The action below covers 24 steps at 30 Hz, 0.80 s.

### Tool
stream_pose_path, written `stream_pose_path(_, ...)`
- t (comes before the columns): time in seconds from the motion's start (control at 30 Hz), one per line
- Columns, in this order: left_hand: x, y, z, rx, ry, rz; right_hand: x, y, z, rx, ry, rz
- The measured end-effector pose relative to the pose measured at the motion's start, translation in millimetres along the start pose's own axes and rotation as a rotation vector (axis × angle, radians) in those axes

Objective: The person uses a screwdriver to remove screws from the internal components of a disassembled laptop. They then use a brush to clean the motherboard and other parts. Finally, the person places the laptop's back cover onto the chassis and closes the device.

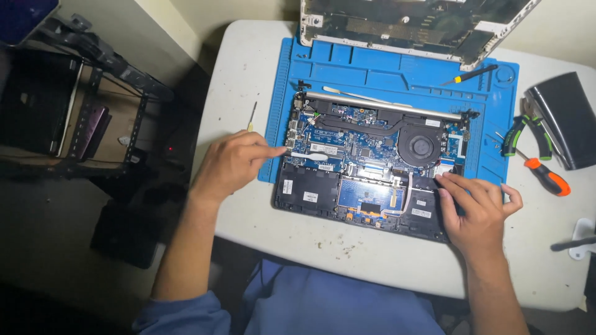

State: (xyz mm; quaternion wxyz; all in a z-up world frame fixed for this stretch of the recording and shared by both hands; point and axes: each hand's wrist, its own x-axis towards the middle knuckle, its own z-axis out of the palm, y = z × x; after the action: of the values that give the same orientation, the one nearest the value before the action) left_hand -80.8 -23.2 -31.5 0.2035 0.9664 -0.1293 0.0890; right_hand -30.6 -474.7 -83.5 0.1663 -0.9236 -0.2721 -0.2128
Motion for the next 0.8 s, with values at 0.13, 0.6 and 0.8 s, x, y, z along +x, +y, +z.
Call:
stream_pose_path(0.13,1.8,2.2,9.2,0.018,-0.007,0.026,2.8,-2.3,2.0,0.001,0.004,0.013)
stream_pose_path(0.6,10.9,35.3,0.1,-0.086,-0.108,-0.124,0.4,-2.8,-0.7,0.016,-0.015,0.093)
stream_pose_path(0.8,-17.8,2.5,-37.4,0.083,-0.047,-0.229,3.7,-4.2,-2.1,0.073,0.019,0.08)
